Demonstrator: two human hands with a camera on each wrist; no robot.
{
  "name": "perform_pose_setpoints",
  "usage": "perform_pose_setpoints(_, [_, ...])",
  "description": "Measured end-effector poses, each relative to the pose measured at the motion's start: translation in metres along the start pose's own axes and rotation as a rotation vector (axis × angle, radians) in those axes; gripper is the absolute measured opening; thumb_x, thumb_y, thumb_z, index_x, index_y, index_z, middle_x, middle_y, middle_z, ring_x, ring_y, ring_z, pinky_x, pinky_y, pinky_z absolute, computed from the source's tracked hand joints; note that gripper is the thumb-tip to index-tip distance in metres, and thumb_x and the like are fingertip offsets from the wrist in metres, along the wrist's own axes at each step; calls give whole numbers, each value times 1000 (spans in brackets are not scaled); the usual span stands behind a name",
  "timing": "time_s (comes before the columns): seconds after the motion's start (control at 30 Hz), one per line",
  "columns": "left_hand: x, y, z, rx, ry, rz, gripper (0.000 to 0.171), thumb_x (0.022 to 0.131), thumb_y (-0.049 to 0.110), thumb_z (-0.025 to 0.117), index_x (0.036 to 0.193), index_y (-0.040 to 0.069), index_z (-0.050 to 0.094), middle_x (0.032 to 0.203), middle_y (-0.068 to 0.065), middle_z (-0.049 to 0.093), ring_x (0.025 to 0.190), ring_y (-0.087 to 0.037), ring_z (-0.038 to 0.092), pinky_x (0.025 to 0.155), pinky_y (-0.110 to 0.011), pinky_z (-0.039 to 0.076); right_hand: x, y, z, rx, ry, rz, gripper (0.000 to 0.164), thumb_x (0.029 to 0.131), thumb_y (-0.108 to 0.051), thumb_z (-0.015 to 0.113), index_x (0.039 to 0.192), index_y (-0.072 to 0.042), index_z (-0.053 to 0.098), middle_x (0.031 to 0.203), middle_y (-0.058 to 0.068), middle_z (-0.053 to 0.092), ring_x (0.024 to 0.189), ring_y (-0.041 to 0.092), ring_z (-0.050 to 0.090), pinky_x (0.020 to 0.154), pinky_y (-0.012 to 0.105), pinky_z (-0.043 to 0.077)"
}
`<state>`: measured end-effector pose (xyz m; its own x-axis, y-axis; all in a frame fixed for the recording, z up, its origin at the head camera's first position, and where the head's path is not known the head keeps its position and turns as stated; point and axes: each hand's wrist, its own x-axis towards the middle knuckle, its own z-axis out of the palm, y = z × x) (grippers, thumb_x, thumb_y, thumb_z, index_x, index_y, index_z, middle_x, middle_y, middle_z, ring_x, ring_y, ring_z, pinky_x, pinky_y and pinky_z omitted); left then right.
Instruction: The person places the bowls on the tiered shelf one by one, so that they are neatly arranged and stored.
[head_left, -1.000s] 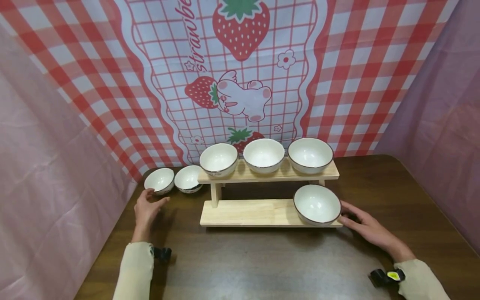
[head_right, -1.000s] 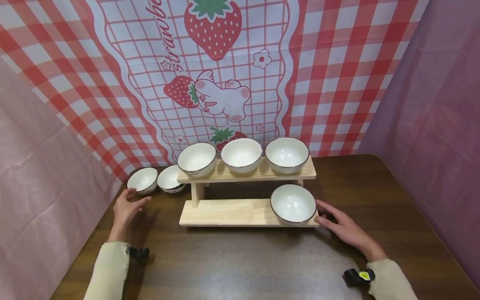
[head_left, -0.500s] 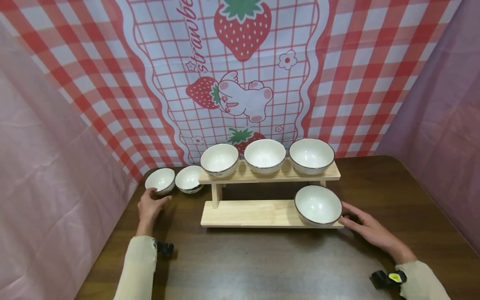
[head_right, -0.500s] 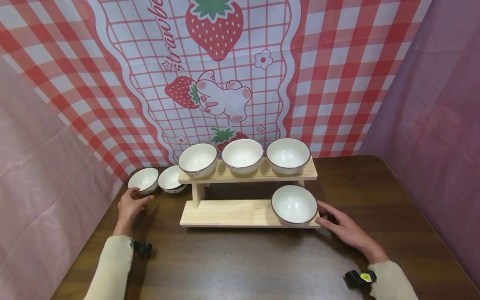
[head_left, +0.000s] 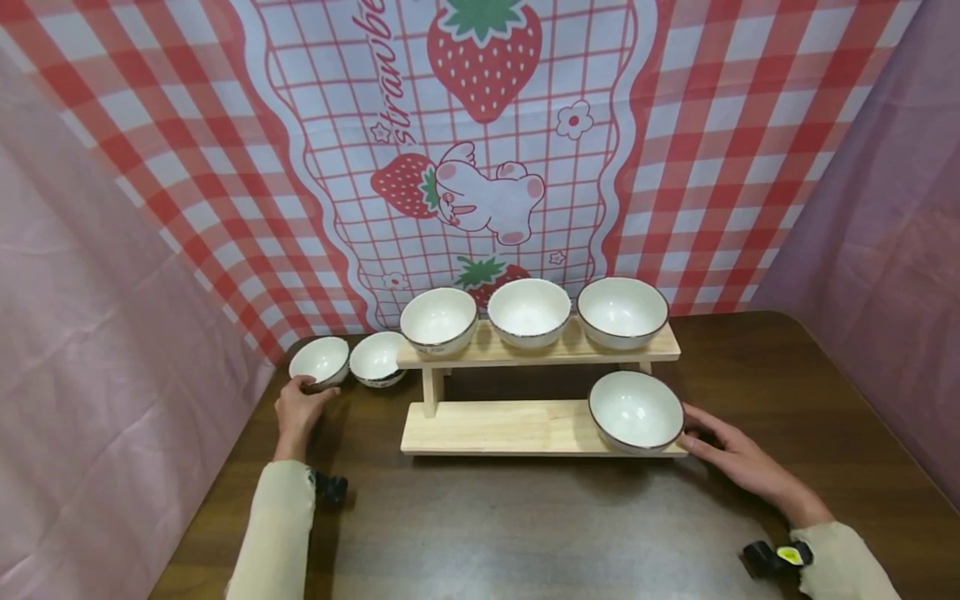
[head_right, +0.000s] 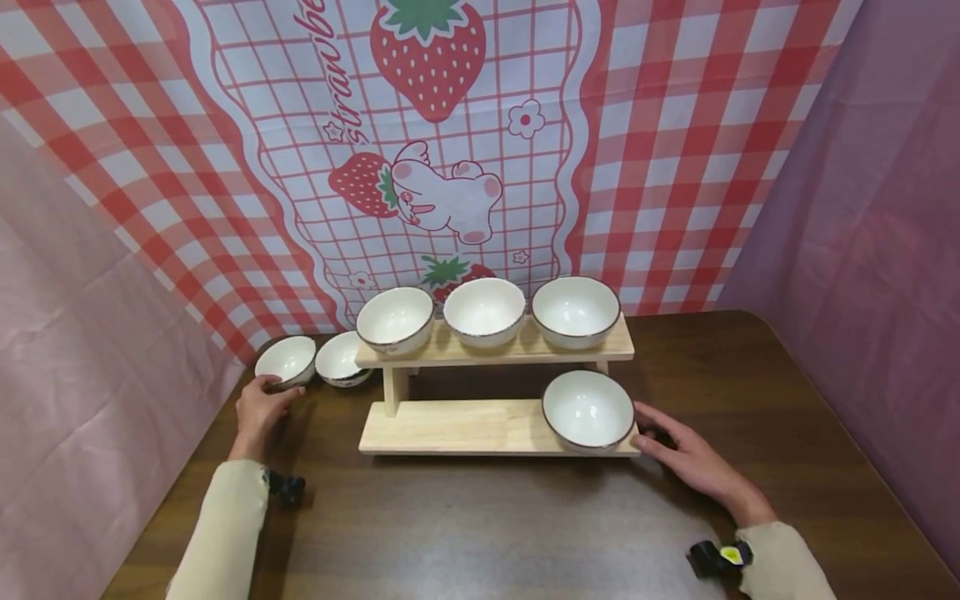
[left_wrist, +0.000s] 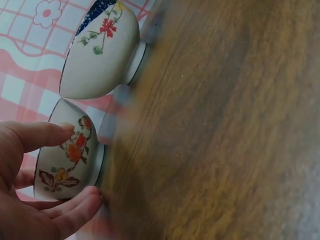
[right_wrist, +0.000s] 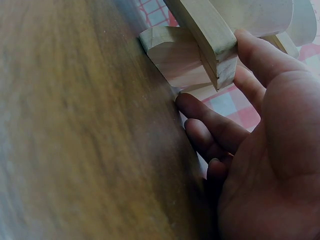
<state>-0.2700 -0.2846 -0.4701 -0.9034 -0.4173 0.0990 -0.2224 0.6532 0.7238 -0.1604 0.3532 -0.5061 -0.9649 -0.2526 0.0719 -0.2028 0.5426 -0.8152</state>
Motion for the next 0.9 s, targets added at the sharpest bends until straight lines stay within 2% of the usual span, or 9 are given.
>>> perform_pose_setpoints(0.23, [2,-1,5,-40,71,-7,40,79,22,78,104,-5,62,112,-30,65,114,-48,53,106,-56,37,0,1,1,6,-3,-4,56,102,-19,57,149,3,39,118,-42,46,106,-18,48,82,12,45])
perform_pose_setpoints(0.53, [6,-5,14,-97,150,32,35,79,19,78,92,-7,61,100,-33,64,104,-47,56,109,-55,30,0,0,0,-2,3,-18,55,101,-17,58,148,5,39,118,-42,46,105,-17,48,82,12,45])
perform_pose_setpoints(0.77, [7,-6,17,-125,194,8,35,77,21,82,89,-5,62,97,-30,65,103,-45,57,108,-55,32,-1,1,2,0,18,-41,54,101,-15,58,147,7,40,117,-41,48,105,-17,49,81,11,44])
perform_pose_setpoints(0.9, [8,-6,19,-165,223,-6,34,75,19,84,88,-5,63,89,-27,65,102,-44,56,107,-55,33,-1,2,2,-2,19,-37,54,101,-16,58,147,6,40,116,-41,48,104,-17,49,81,11,44])
